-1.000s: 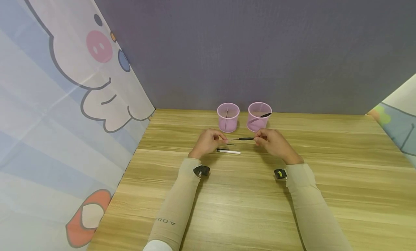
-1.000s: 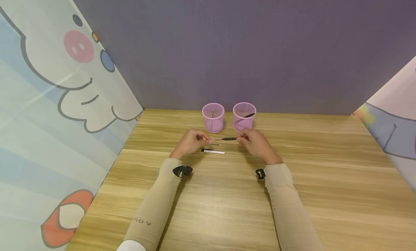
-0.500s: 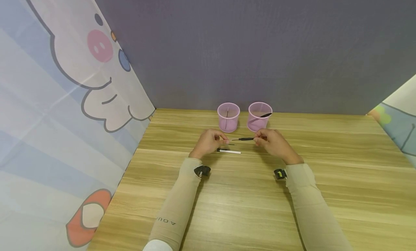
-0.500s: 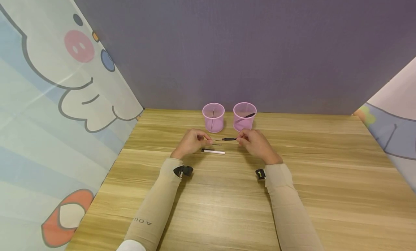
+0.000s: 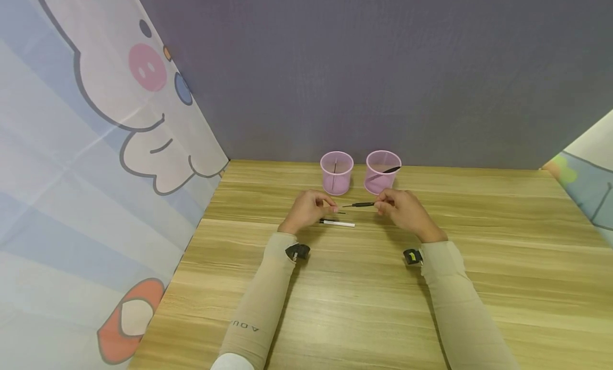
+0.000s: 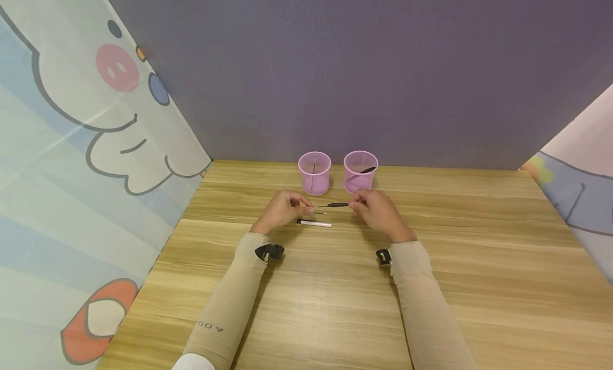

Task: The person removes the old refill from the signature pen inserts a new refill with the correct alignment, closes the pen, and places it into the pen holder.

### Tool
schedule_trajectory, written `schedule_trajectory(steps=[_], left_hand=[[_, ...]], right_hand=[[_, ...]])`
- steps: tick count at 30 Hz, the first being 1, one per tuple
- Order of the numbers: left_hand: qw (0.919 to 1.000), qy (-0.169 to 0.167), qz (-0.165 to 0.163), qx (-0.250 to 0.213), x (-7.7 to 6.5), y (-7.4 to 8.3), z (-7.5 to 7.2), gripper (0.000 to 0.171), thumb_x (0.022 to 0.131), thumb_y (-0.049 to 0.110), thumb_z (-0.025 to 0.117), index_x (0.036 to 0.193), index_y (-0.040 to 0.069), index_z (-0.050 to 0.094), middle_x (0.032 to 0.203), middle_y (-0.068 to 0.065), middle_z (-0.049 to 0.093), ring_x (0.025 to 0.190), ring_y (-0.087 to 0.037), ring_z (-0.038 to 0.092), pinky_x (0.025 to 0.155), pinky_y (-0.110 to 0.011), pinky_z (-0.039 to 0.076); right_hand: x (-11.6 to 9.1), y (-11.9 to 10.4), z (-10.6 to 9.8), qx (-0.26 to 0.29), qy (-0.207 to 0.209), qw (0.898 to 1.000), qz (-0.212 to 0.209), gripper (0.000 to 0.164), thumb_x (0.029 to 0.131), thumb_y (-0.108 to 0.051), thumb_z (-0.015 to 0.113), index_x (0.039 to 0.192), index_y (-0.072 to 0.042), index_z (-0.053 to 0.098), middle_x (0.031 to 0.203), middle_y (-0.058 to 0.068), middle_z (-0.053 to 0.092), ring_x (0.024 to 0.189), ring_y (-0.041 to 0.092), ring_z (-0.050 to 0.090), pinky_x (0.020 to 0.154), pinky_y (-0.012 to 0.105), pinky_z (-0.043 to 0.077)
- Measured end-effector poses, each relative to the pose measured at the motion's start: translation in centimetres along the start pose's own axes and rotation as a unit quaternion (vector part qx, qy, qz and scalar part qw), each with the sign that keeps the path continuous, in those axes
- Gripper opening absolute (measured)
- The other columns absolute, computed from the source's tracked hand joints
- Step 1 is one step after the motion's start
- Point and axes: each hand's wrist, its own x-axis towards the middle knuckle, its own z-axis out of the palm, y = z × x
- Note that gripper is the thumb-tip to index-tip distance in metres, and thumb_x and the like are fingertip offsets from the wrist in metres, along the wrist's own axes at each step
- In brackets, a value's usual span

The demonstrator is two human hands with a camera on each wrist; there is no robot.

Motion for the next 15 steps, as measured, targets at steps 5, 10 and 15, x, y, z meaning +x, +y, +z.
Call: schedule_trajectory(steps=[5, 10, 15], left_hand=[[0.9999, -0.004, -0.002, 0.015, 0.01, -0.31, -0.44, 0.011, 0.09, 0.03, 0.079, 0.093, 0.019, 0.08, 0.062, 0.005, 0.049, 0.058, -0.009, 0.043, 0.052, -0.023, 0.034], [0.9948, -0.054, 0.017, 0.085, -0.02, -0.41, -0.78, 0.005, 0.091, 0.023, 0.079, 0.091, 0.018, 0.079, 0.066, 0.005, 0.056, 0.062, -0.009, 0.047, 0.054, -0.022, 0.037], [0.987, -0.08, 0.022, 0.138, -0.03, -0.2, -0.43, 0.005, 0.092, 0.02, 0.076, 0.091, 0.018, 0.081, 0.072, 0.005, 0.065, 0.066, -0.007, 0.051, 0.059, -0.021, 0.04]], right_hand=[[-0.04, 0.18, -0.26, -0.011, 0.008, 1.0, 0.006, 0.008, 0.098, -0.012, 0.068, 0.091, -0.008, 0.07, 0.077, 0.002, 0.071, 0.069, 0.015, 0.059, 0.062, 0.028, 0.047], [-0.02, 0.44, -0.54, -0.02, 0.015, 1.0, 0.011, 0.009, 0.098, -0.013, 0.068, 0.091, -0.008, 0.071, 0.076, 0.002, 0.071, 0.067, 0.015, 0.057, 0.06, 0.029, 0.046], [-0.06, 0.63, -0.64, -0.016, 0.013, 1.0, 0.016, 0.01, 0.099, -0.012, 0.067, 0.093, -0.005, 0.071, 0.077, 0.003, 0.071, 0.068, 0.016, 0.057, 0.06, 0.029, 0.046]])
